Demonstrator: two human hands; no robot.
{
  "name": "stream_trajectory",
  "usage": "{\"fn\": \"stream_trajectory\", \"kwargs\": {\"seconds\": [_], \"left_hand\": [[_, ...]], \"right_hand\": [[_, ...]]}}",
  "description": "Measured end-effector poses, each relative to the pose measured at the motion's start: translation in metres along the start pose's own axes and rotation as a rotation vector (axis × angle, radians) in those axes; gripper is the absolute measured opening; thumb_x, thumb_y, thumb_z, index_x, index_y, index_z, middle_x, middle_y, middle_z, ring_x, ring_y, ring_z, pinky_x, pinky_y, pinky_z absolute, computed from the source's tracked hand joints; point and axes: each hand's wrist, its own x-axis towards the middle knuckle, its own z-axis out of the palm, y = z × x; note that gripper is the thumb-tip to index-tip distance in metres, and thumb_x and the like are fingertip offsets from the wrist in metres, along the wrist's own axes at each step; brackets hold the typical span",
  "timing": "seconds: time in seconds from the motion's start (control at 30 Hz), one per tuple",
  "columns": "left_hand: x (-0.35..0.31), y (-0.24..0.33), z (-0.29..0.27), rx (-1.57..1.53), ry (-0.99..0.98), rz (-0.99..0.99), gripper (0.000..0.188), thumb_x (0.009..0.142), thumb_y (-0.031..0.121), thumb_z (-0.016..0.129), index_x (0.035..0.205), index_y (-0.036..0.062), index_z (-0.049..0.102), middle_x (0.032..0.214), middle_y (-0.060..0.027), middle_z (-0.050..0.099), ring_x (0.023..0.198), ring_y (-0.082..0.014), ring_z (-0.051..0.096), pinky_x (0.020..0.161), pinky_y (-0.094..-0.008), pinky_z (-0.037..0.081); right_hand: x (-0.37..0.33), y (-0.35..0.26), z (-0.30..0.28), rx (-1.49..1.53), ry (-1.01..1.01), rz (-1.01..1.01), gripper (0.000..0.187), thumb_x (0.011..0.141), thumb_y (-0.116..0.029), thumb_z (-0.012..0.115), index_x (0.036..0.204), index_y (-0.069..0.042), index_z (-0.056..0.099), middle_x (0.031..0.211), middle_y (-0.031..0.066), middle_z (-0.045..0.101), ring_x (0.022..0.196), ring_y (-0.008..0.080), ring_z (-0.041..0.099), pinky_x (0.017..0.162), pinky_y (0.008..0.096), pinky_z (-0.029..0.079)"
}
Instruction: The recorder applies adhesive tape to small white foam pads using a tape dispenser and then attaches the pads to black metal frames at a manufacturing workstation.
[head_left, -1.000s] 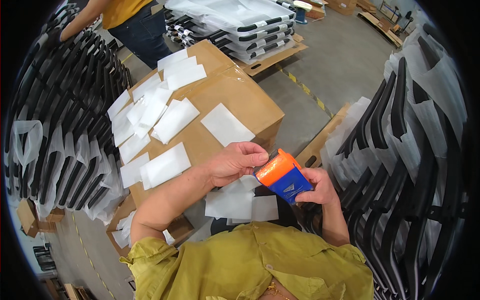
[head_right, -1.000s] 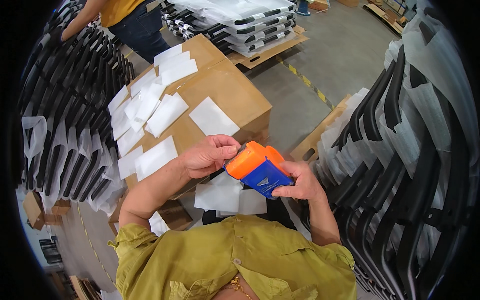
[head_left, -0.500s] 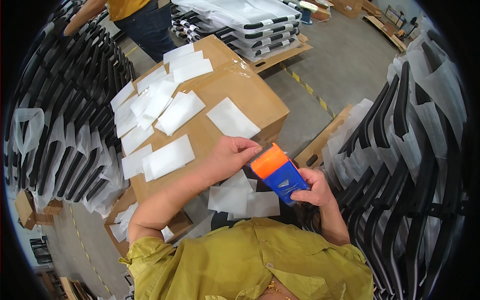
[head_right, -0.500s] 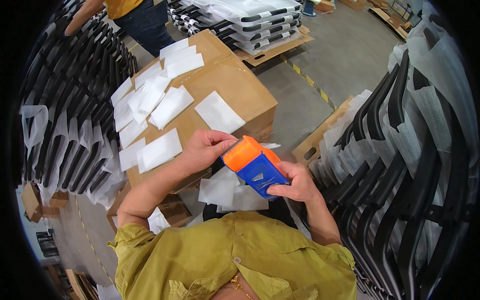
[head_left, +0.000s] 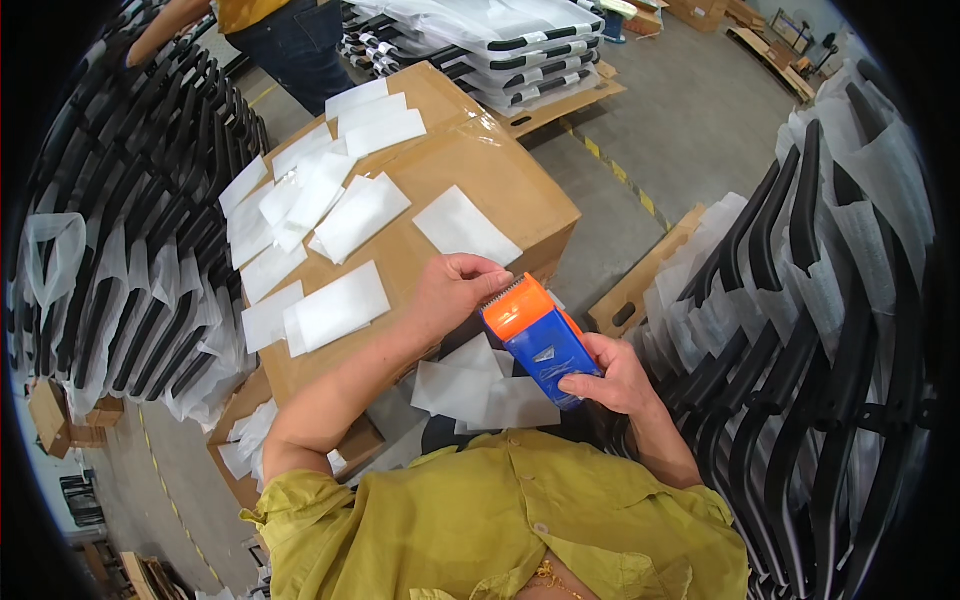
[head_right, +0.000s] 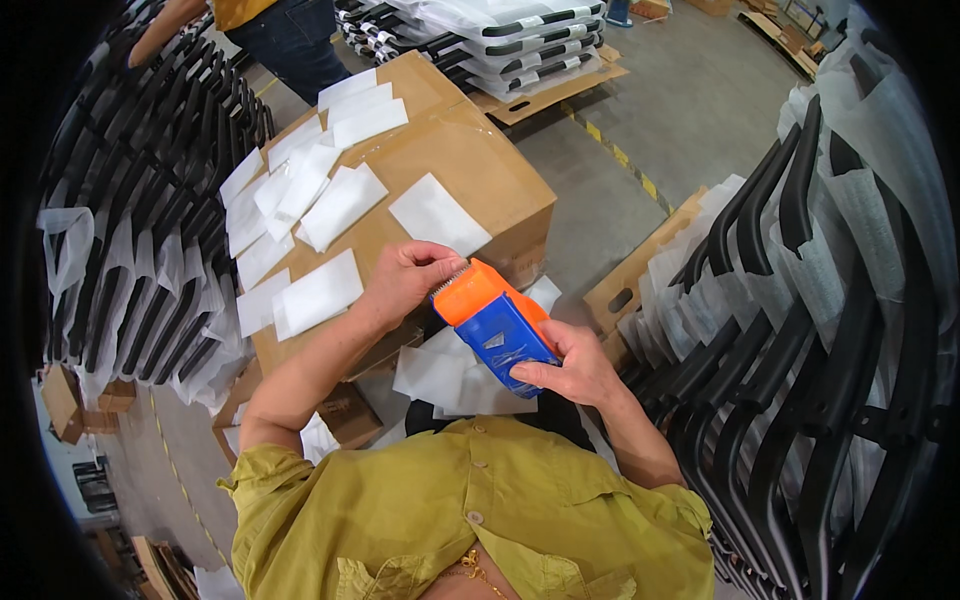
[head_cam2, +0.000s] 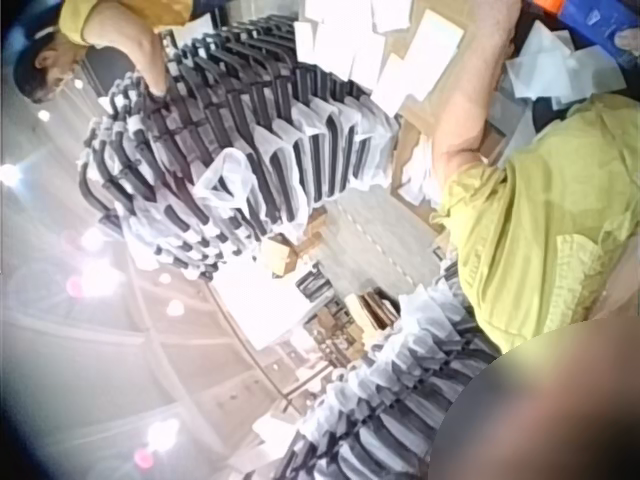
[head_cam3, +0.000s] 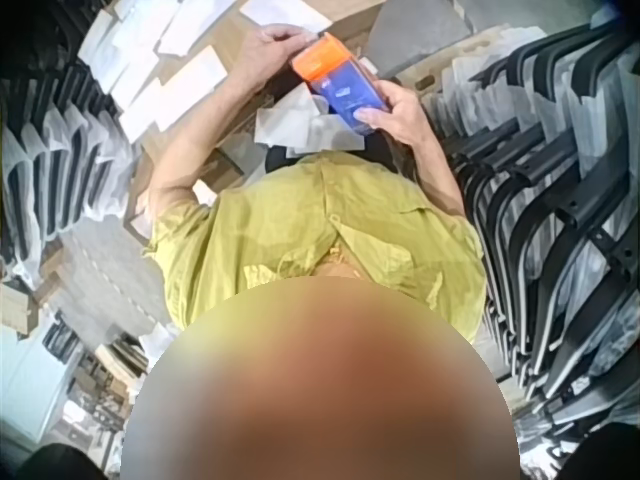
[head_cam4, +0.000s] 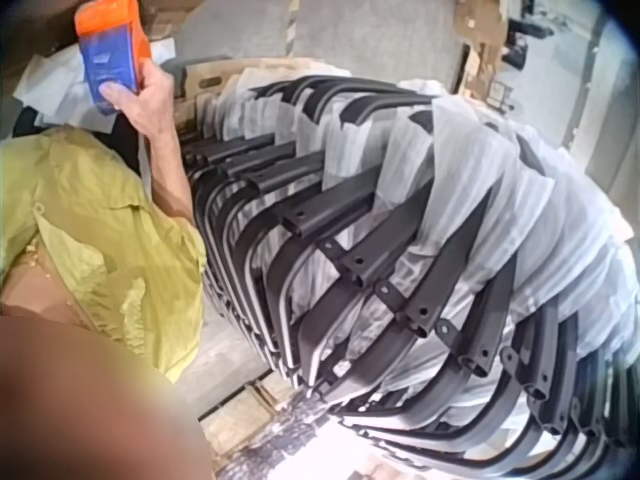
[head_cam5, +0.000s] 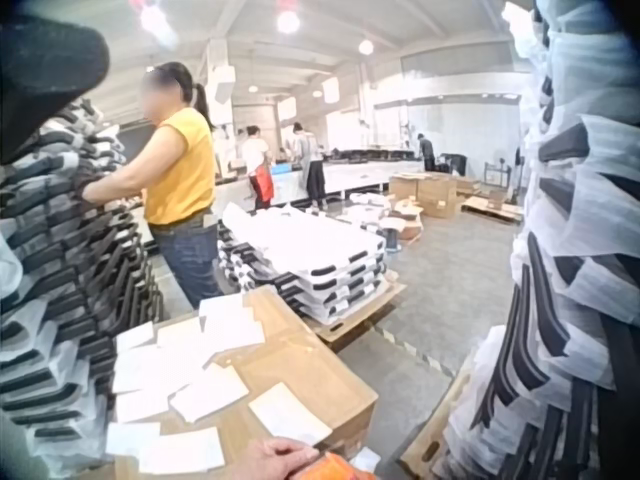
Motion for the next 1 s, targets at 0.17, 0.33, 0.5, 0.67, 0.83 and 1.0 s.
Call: {"fn": "stream_trajectory", "kwargs": {"seconds": [0.17, 0.33, 0.5, 0.67, 0.83, 1.0], "left_hand": [[0.016, -0.006, -0.007, -0.125, 0.015, -0.070, 0.015, 0.076, 0.014, 0.064, 0.079, -0.0015, 0.063, 0.068, -0.0024, 0.059, 0.061, -0.0070, 0.051, 0.056, -0.0197, 0.042], [0.035, -0.011, -0.031, 0.001, 0.264, 0.084, 0.018, 0.074, 0.016, 0.065, 0.077, -0.0019, 0.063, 0.063, -0.0021, 0.058, 0.055, -0.0070, 0.050, 0.052, -0.0208, 0.042], [0.059, -0.029, -0.044, 0.353, 0.266, 0.211, 0.019, 0.074, 0.022, 0.065, 0.079, 0.0035, 0.065, 0.071, -0.0058, 0.060, 0.062, -0.0120, 0.056, 0.058, -0.0254, 0.045], [0.076, -0.049, -0.038, 0.615, 0.457, 0.474, 0.018, 0.070, 0.025, 0.066, 0.078, 0.0083, 0.066, 0.103, -0.0114, 0.055, 0.091, -0.0261, 0.055, 0.076, -0.0345, 0.043], [0.080, -0.056, -0.047, 0.711, 0.503, 0.452, 0.015, 0.070, 0.024, 0.066, 0.074, 0.0100, 0.066, 0.100, -0.0094, 0.056, 0.089, -0.0252, 0.055, 0.076, -0.0353, 0.042], [0.080, -0.060, -0.045, 0.862, 0.460, 0.381, 0.021, 0.071, 0.025, 0.064, 0.087, 0.0115, 0.064, 0.104, -0.0085, 0.054, 0.093, -0.0238, 0.052, 0.079, -0.0359, 0.038]], "right_hand": [[-0.006, -0.002, -0.002, 0.021, 0.022, 0.047, 0.033, 0.072, -0.016, 0.068, 0.095, 0.003, 0.056, 0.081, 0.0036, 0.059, 0.068, 0.0065, 0.051, 0.061, 0.0209, 0.043], [-0.021, -0.004, -0.013, -0.085, 0.057, 0.069, 0.030, 0.072, -0.014, 0.067, 0.094, 0.004, 0.056, 0.079, 0.0033, 0.059, 0.067, 0.0065, 0.051, 0.061, 0.0208, 0.043], [-0.021, -0.001, -0.020, -0.019, 0.028, 0.147, 0.036, 0.072, -0.022, 0.067, 0.093, 0.005, 0.057, 0.079, 0.0036, 0.059, 0.069, 0.0063, 0.051, 0.062, 0.0214, 0.042], [-0.003, -0.003, -0.019, -0.035, 0.033, 0.112, 0.036, 0.072, -0.026, 0.066, 0.092, 0.004, 0.058, 0.080, 0.0040, 0.059, 0.070, 0.0071, 0.051, 0.063, 0.0214, 0.042], [0.008, -0.007, -0.013, -0.026, 0.067, 0.147, 0.038, 0.069, -0.026, 0.066, 0.091, 0.004, 0.057, 0.079, 0.0052, 0.059, 0.070, 0.0084, 0.053, 0.065, 0.0210, 0.041], [0.018, -0.003, -0.012, -0.023, 0.088, 0.153, 0.038, 0.070, -0.027, 0.065, 0.090, 0.004, 0.057, 0.077, 0.0056, 0.059, 0.068, 0.0085, 0.052, 0.063, 0.0208, 0.041]]}}
